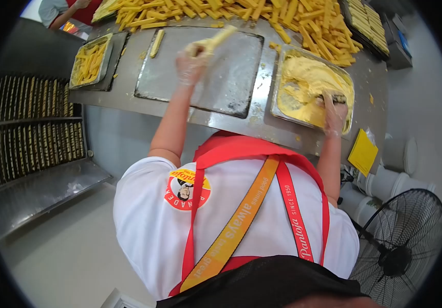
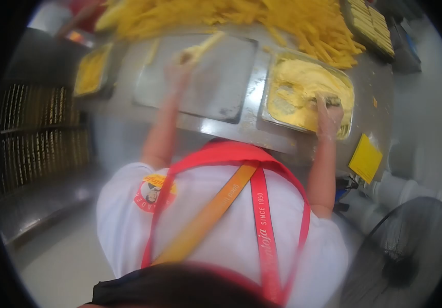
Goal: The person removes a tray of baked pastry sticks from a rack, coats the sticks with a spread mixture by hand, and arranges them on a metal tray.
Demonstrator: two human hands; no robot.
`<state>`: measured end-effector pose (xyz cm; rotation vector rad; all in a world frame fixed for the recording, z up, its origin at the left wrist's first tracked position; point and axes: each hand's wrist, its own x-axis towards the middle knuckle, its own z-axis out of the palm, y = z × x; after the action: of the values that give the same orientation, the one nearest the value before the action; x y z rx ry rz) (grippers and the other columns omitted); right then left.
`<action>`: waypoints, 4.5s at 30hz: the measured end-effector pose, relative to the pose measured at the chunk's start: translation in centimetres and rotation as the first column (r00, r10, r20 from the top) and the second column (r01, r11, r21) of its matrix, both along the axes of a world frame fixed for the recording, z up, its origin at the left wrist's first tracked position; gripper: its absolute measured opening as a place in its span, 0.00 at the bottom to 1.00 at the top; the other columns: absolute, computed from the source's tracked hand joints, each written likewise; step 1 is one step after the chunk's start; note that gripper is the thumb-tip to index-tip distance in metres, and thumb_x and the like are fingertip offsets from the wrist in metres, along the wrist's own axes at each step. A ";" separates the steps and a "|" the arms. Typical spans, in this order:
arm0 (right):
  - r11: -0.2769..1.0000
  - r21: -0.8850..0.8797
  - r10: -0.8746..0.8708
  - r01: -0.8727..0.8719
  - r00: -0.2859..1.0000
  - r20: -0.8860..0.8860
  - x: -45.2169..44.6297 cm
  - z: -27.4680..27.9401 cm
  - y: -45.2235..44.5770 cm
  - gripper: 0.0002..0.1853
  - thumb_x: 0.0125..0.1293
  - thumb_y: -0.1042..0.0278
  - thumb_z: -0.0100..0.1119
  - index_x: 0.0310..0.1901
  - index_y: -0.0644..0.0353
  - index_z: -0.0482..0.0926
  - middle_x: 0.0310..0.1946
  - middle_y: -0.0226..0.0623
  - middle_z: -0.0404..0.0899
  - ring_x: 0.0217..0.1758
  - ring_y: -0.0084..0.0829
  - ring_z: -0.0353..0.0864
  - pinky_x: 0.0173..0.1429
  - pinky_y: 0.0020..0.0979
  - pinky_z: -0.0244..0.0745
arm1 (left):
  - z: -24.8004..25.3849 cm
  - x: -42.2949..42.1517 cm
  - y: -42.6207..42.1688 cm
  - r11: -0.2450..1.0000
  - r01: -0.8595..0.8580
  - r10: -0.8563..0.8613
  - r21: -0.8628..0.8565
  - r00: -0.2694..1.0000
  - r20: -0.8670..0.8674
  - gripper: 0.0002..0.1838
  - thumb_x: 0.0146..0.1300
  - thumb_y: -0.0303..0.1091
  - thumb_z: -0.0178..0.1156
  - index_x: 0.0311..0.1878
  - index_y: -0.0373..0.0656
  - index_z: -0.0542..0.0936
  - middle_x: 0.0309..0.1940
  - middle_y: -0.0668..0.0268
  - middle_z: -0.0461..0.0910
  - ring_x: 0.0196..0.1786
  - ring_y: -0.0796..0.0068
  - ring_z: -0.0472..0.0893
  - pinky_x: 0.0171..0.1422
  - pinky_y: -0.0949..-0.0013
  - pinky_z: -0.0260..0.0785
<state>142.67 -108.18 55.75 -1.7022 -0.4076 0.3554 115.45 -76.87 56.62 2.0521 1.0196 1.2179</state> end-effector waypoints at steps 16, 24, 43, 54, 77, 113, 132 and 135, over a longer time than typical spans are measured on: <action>0.919 -0.083 0.386 -0.385 0.922 -0.001 -6.1 2.1 3.0 0.10 0.65 0.66 0.66 0.41 0.65 0.81 0.29 0.34 0.84 0.32 0.24 0.82 0.36 0.28 0.75 | -12.5 -9.4 17.4 0.861 -0.446 0.501 0.246 0.661 -0.559 0.18 0.48 0.41 0.72 0.37 0.39 0.79 0.38 0.50 0.80 0.46 0.51 0.79 0.51 0.54 0.72; 0.916 -0.398 0.279 -0.042 0.779 0.561 -0.3 -0.2 4.0 0.11 0.66 0.61 0.64 0.41 0.60 0.81 0.23 0.38 0.80 0.28 0.29 0.81 0.36 0.32 0.76 | -4.5 10.4 11.7 0.898 0.164 -0.031 0.409 0.949 -0.314 0.25 0.51 0.48 0.72 0.49 0.46 0.81 0.38 0.58 0.83 0.45 0.56 0.82 0.53 0.56 0.72; 0.944 -0.292 0.231 -0.156 0.942 0.243 1.3 0.6 2.2 0.11 0.64 0.63 0.65 0.36 0.63 0.78 0.27 0.38 0.78 0.29 0.34 0.78 0.37 0.33 0.74 | 1.5 12.4 -0.3 0.652 0.596 -0.416 -0.468 0.798 0.436 0.12 0.59 0.21 0.63 0.47 0.28 0.81 0.39 0.55 0.84 0.32 0.73 0.83 0.40 0.72 0.81; 0.950 -0.308 0.178 -0.043 0.888 0.425 2.5 0.0 0.4 0.15 0.63 0.58 0.65 0.33 0.64 0.80 0.25 0.34 0.82 0.31 0.25 0.82 0.38 0.31 0.77 | -2.9 10.4 -10.0 0.679 0.617 -0.689 -0.398 0.722 -0.055 0.17 0.57 0.32 0.70 0.49 0.39 0.83 0.38 0.62 0.86 0.36 0.73 0.84 0.44 0.71 0.77; 0.984 0.179 0.024 0.004 0.988 -0.151 -0.8 2.3 0.8 0.10 0.62 0.73 0.66 0.43 0.68 0.80 0.33 0.35 0.82 0.30 0.26 0.83 0.33 0.25 0.80 | -2.1 10.3 -10.7 0.774 0.633 -0.605 -0.007 0.736 -0.304 0.11 0.55 0.41 0.65 0.35 0.44 0.81 0.30 0.56 0.82 0.33 0.54 0.81 0.38 0.56 0.73; 0.972 -0.230 0.060 -0.049 0.997 0.042 0.2 0.5 1.7 0.05 0.66 0.70 0.64 0.38 0.63 0.80 0.31 0.32 0.82 0.31 0.20 0.80 0.35 0.25 0.75 | -11.1 2.3 8.7 0.742 -0.094 0.393 0.664 0.863 -0.317 0.27 0.54 0.51 0.69 0.51 0.42 0.76 0.49 0.52 0.76 0.58 0.47 0.72 0.65 0.50 0.63; 0.908 -0.280 0.323 -0.313 0.946 -0.011 0.3 2.1 2.1 0.11 0.62 0.63 0.66 0.36 0.63 0.80 0.23 0.36 0.78 0.27 0.26 0.79 0.35 0.31 0.74 | -6.7 11.9 3.3 0.852 0.315 -0.312 -0.417 0.947 0.077 0.12 0.55 0.31 0.70 0.38 0.34 0.79 0.29 0.58 0.83 0.31 0.74 0.83 0.38 0.68 0.76; 0.902 -0.392 0.352 -0.182 0.836 0.420 2.7 0.7 1.3 0.11 0.61 0.62 0.66 0.36 0.61 0.80 0.22 0.37 0.77 0.25 0.29 0.77 0.34 0.32 0.73 | -1.6 10.5 -3.0 0.736 0.552 -0.473 -0.391 0.834 0.284 0.12 0.58 0.31 0.68 0.41 0.35 0.79 0.29 0.61 0.83 0.33 0.76 0.83 0.39 0.67 0.76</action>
<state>145.36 -106.85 56.47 -2.0761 -1.0180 0.2044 125.93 -79.90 54.99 1.6553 0.5242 0.7438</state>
